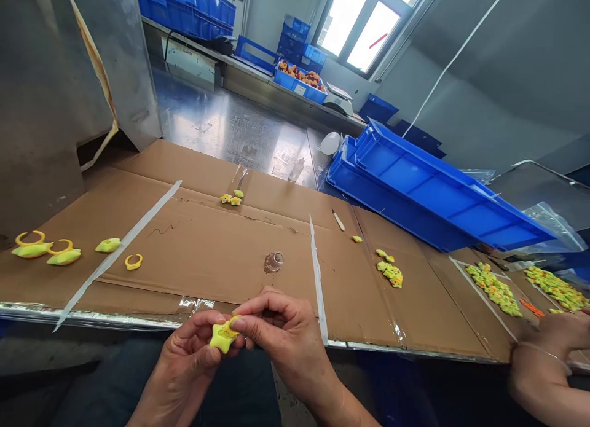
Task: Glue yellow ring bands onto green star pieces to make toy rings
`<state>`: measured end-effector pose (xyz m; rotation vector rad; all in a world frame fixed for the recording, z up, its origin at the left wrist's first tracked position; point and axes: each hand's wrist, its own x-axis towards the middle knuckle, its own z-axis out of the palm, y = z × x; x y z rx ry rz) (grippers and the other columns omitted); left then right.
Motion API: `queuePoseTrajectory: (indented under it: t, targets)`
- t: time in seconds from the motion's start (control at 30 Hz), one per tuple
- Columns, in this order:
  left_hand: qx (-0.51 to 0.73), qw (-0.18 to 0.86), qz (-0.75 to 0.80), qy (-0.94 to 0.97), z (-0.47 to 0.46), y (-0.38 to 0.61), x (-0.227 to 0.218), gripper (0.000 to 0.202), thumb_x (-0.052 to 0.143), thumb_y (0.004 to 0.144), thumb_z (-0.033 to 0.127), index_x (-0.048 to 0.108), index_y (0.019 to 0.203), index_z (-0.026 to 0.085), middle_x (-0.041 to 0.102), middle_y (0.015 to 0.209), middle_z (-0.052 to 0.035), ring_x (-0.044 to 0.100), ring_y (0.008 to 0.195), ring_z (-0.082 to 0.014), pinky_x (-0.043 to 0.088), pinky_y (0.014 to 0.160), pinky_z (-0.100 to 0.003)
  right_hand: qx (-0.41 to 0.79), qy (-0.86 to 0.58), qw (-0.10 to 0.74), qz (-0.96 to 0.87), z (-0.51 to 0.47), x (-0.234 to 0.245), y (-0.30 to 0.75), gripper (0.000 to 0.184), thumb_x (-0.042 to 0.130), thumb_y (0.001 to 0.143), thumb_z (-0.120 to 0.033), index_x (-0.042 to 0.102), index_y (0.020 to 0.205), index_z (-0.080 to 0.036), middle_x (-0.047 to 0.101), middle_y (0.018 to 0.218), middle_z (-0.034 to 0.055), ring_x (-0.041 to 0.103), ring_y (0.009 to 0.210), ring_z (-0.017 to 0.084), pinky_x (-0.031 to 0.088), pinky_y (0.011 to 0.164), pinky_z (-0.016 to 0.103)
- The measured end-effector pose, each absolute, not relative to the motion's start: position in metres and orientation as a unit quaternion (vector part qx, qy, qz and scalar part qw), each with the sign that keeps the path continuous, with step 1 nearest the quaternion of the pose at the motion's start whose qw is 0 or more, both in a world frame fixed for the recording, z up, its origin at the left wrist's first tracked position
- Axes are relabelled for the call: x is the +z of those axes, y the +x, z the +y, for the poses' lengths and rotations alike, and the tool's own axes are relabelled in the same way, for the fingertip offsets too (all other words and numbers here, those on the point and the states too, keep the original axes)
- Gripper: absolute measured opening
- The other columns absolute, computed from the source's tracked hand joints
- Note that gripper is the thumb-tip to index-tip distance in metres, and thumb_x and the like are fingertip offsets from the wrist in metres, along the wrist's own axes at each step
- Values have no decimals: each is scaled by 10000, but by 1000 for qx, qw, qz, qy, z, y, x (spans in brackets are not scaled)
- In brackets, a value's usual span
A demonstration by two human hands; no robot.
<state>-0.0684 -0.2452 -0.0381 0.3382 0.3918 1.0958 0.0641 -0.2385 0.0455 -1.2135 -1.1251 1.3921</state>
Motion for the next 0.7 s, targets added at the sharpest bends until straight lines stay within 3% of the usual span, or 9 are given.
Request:
queuePoseTrajectory:
  t: [0.37, 0.7]
  targets:
    - [521, 815, 200, 153, -244, -69, -33, 236, 832, 608, 199, 728, 820, 211, 724, 781, -15, 664, 746, -171, 491, 736, -269, 556, -506, 457, -475, -238, 45, 64, 17, 768, 747, -177, 754, 742, -169, 600, 649, -14, 574, 520, 53, 470, 500, 108]
    - [520, 808, 216, 175, -244, -70, -36, 228, 819, 627, 204, 728, 835, 212, 735, 790, -24, 661, 762, -175, 485, 741, -268, 463, -536, 411, -574, -239, 46, 67, 25, 726, 793, -195, 749, 785, -187, 594, 665, -7, 554, 524, 86, 458, 490, 180]
